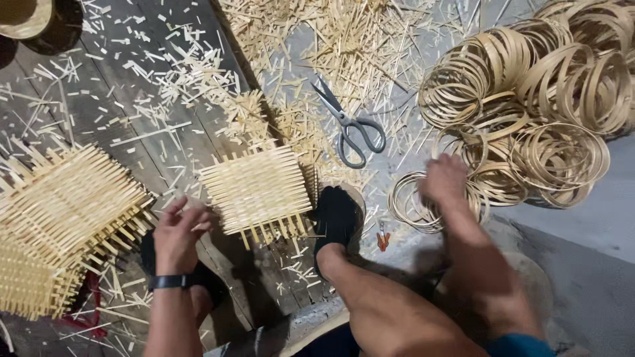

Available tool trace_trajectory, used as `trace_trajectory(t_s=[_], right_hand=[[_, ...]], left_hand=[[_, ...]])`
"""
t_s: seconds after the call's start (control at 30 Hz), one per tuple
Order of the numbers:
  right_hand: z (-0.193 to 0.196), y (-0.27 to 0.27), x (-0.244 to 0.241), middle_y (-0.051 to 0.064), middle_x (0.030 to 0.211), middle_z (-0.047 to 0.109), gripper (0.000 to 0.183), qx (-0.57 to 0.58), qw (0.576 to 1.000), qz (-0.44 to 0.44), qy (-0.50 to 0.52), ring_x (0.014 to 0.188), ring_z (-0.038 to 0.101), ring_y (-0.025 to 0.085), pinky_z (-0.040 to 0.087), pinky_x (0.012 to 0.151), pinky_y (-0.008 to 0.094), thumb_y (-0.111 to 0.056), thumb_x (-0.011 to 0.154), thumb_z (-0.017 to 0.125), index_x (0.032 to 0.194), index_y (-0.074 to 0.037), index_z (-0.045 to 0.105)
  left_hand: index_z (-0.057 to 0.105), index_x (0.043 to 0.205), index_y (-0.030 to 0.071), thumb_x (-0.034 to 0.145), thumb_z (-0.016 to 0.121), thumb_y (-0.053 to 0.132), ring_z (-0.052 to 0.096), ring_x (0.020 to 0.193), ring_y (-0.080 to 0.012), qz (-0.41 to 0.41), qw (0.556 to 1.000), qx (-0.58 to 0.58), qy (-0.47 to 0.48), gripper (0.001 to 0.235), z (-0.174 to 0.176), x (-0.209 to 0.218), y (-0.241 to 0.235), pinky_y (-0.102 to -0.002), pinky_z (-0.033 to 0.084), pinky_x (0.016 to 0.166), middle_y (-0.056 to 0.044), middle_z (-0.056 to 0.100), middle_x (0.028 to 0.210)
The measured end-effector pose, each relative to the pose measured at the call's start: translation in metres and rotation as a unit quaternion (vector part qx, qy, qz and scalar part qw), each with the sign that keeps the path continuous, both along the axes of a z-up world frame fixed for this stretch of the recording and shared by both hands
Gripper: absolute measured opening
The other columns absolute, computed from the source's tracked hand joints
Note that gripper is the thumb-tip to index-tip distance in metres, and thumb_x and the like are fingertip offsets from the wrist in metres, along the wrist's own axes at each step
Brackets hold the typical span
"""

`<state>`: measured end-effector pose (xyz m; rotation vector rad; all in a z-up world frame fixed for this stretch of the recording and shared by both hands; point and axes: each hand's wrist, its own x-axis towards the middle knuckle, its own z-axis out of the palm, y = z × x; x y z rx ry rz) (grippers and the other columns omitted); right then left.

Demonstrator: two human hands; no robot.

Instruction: The person sits on the floor and repeatedly trims the edges of small woven bamboo mats using shears. They place a circular bamboo frame over each mat, trim the protruding strands, and set the finished pieces aside.

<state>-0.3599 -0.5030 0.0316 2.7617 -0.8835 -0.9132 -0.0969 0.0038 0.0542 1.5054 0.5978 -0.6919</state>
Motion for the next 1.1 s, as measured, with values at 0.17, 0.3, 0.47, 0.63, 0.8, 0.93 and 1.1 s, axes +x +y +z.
trace_trajectory(t_s=[0.17, 0.3, 0.47, 0.63, 0.8, 0.93, 1.1], right_hand=[[-0.011, -0.047, -0.03, 0.014, 0.1, 0.073, 0.016, -0.024, 0.985, -0.021, -0.17, 0.084, 0.071, 0.03, 0.059, 0.077, 0.044, -0.018, 0.094, 0.066, 0.097, -0.008, 0.079], [0.013, -0.059, 0.021, 0.015, 0.086, 0.074, 0.011, 0.018, 0.901, -0.157, -0.404, 0.073, 0.071, 0.023, 0.059, 0.069, 0.041, -0.011, 0.094, 0.073, 0.099, -0.003, 0.077], [0.091, -0.022, 0.089, 0.008, 0.086, 0.074, 0.012, 0.327, 0.788, -0.34, -0.395, 0.068, 0.071, 0.013, 0.06, 0.059, 0.029, -0.006, 0.09, 0.075, 0.103, -0.005, 0.073], [0.178, 0.068, 0.156, 0.01, 0.077, 0.072, 0.019, 0.552, 0.689, -0.3, -0.362, 0.061, 0.071, 0.018, 0.061, 0.052, 0.032, -0.007, 0.087, 0.077, 0.099, 0.004, 0.068], [0.269, 0.132, 0.175, 0.018, 0.089, 0.066, 0.045, 0.333, 0.778, 0.166, -0.506, 0.074, 0.068, 0.027, 0.058, 0.061, 0.034, -0.025, 0.077, 0.08, 0.104, 0.006, 0.063], [0.298, 0.168, 0.176, 0.007, 0.094, 0.067, 0.027, 0.315, 0.72, 0.432, -0.443, 0.081, 0.067, 0.028, 0.055, 0.069, 0.039, -0.02, 0.083, 0.078, 0.105, -0.006, 0.07], [0.288, 0.203, 0.186, 0.007, 0.086, 0.066, 0.016, 0.335, 0.735, 0.421, -0.412, 0.072, 0.067, 0.021, 0.056, 0.058, 0.033, -0.013, 0.09, 0.075, 0.104, -0.006, 0.072]], left_hand=[[0.054, 0.135, 0.0, 0.092, 0.072, 0.007, 0.069, 0.087, -0.017, 0.042, 0.999, -0.019, -0.024, 0.047, 0.007, 0.007, 0.006, -0.03, 0.06, 0.075, -0.008, 0.067, 0.108], [0.055, 0.131, 0.001, 0.098, 0.072, 0.006, 0.068, 0.094, -0.0154, 0.038, 0.976, 0.075, -0.2, 0.037, 0.025, 0.007, -0.009, -0.03, 0.061, 0.079, -0.007, 0.066, 0.113], [0.062, 0.125, 0.005, 0.095, 0.072, 0.006, 0.066, 0.101, -0.0175, -0.15, 0.864, 0.17, -0.449, 0.031, 0.075, -0.024, -0.077, -0.032, 0.06, 0.093, -0.009, 0.066, 0.113], [0.066, 0.126, 0.004, 0.089, 0.079, 0.014, 0.067, 0.103, -0.032, -0.347, 0.698, 0.022, -0.626, 0.041, 0.126, -0.071, -0.17, -0.052, 0.047, 0.11, -0.013, 0.07, 0.106], [0.075, 0.122, 0.002, 0.101, 0.07, 0.011, 0.069, 0.078, -0.0145, -0.228, 0.894, -0.125, -0.366, 0.024, 0.151, -0.07, -0.166, -0.029, 0.056, 0.072, -0.007, 0.075, 0.089], [0.07, 0.126, -0.003, 0.102, 0.067, 0.013, 0.061, 0.07, -0.0068, -0.159, 0.927, -0.314, -0.128, 0.029, 0.159, -0.051, -0.131, -0.021, 0.05, 0.064, -0.003, 0.072, 0.086], [0.062, 0.122, 0.014, 0.093, 0.06, 0.04, 0.055, 0.06, -0.0093, -0.155, 0.94, -0.305, 0.006, 0.039, 0.192, -0.027, -0.107, -0.025, 0.041, 0.05, -0.001, 0.062, 0.073]])
